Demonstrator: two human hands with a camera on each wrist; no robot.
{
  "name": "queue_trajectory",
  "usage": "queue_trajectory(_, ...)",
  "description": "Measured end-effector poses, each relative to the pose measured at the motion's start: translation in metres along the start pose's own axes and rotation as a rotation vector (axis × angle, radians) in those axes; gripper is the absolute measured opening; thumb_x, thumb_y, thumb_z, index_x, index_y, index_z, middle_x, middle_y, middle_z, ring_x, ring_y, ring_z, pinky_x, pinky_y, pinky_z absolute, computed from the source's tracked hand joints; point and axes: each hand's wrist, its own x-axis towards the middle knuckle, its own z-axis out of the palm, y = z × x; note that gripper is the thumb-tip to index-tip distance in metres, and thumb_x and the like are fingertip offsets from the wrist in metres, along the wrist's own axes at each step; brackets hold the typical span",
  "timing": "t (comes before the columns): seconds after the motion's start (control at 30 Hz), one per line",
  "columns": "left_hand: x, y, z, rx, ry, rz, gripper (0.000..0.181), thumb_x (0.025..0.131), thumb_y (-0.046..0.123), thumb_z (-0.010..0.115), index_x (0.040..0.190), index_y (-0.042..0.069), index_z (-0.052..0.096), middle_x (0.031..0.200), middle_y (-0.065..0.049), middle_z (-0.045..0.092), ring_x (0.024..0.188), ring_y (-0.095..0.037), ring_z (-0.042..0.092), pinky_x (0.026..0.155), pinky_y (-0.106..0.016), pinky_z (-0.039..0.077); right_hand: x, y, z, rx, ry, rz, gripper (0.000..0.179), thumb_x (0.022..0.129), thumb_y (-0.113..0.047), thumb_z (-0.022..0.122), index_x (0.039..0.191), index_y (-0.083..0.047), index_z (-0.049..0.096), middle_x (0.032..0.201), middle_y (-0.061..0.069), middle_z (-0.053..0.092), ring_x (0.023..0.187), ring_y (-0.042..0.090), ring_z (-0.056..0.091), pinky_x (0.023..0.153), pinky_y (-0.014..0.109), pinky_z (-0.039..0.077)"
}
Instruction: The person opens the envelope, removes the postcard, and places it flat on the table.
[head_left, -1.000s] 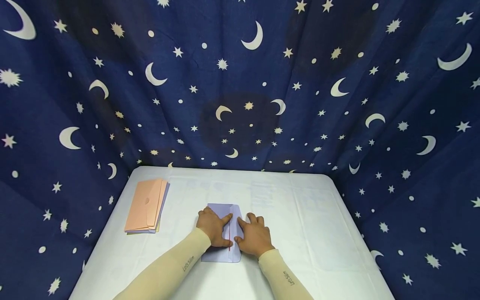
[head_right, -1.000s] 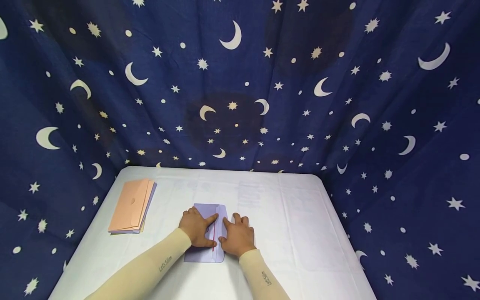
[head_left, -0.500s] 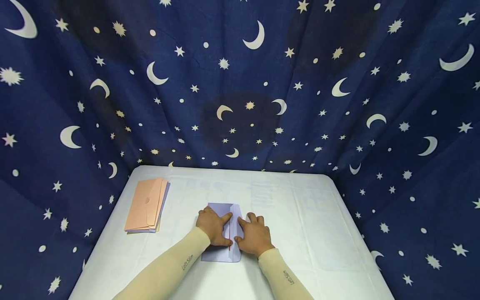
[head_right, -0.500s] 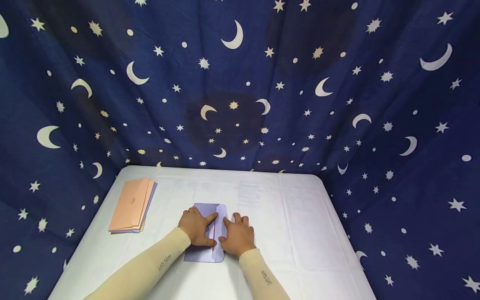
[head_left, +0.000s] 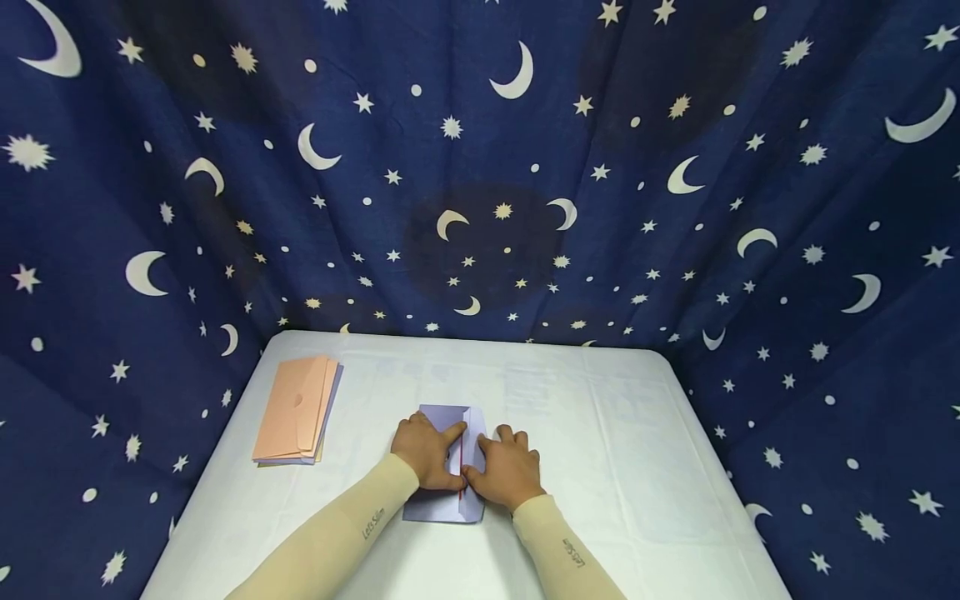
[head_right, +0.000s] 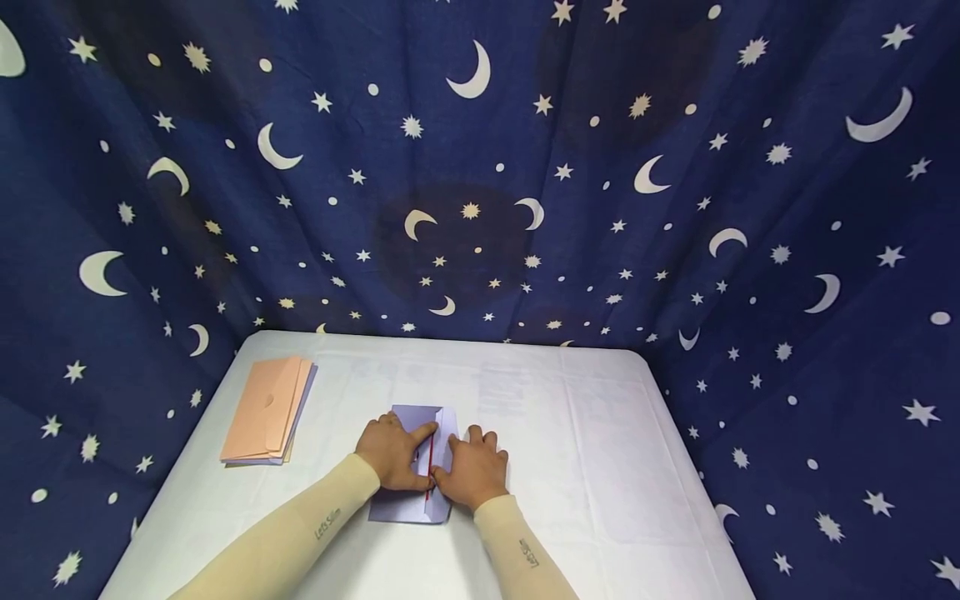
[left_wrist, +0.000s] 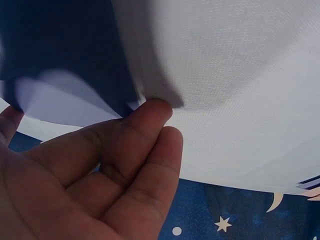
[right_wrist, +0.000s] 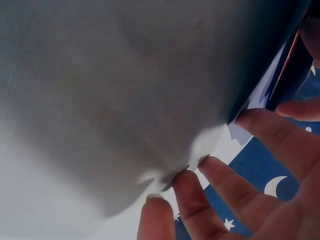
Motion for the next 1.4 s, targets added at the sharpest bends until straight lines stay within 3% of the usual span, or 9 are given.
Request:
queue_trajectory(0.23,0.003,0.0,0.01,0.004,0.046,0.002,0.111,0.06,0.099,0.058,0.156,0.045,0.049,0.09,-0.026,0.07,0.091,-0.035,0.066,0.067,-0.046,0.052,0.003,-0.002,0.001,-0.002,0.003,0.042,0.068,0.08,-0.065,0.079,0.13,-0.019,0.077,0.132,0.016,0.062,0.107,0.037,0.053,0.073,0.059,0.048)
queue_trajectory(0.57,0.006,-0.001,0.012,0.003,0.066,0.017,0.11,0.061,0.099,0.058,0.157,0.045,0.048,0.089,-0.024,0.07,0.092,-0.035,0.066,0.067,-0.045,0.052,0.006,-0.004,0.001,-0.01,0.034,0.074,0.066,0.075,-0.066,0.084,0.121,-0.02,0.081,0.122,0.014,0.064,0.099,0.035,0.054,0.07,0.058,0.048)
queue_trajectory(0.83,0.006,-0.001,0.014,0.0,0.062,0.016,0.111,0.06,0.099,0.059,0.156,0.044,0.05,0.111,-0.034,0.071,0.111,-0.045,0.068,0.074,-0.05,0.056,0.005,-0.004,0.008,-0.019,0.051,0.08,0.066,0.074,-0.066,0.084,0.123,-0.021,0.081,0.126,0.013,0.064,0.104,0.036,0.055,0.072,0.058,0.048)
queue_trajectory(1.4,0.003,0.0,0.002,-0.023,0.016,0.013,0.108,0.063,0.097,0.062,0.155,0.042,0.052,0.115,-0.034,0.07,0.111,-0.045,0.068,0.072,-0.05,0.058,0.005,0.001,0.009,0.04,0.068,0.088,0.065,0.074,-0.064,0.087,0.123,-0.022,0.08,0.133,0.014,0.063,0.11,0.038,0.056,0.074,0.059,0.05)
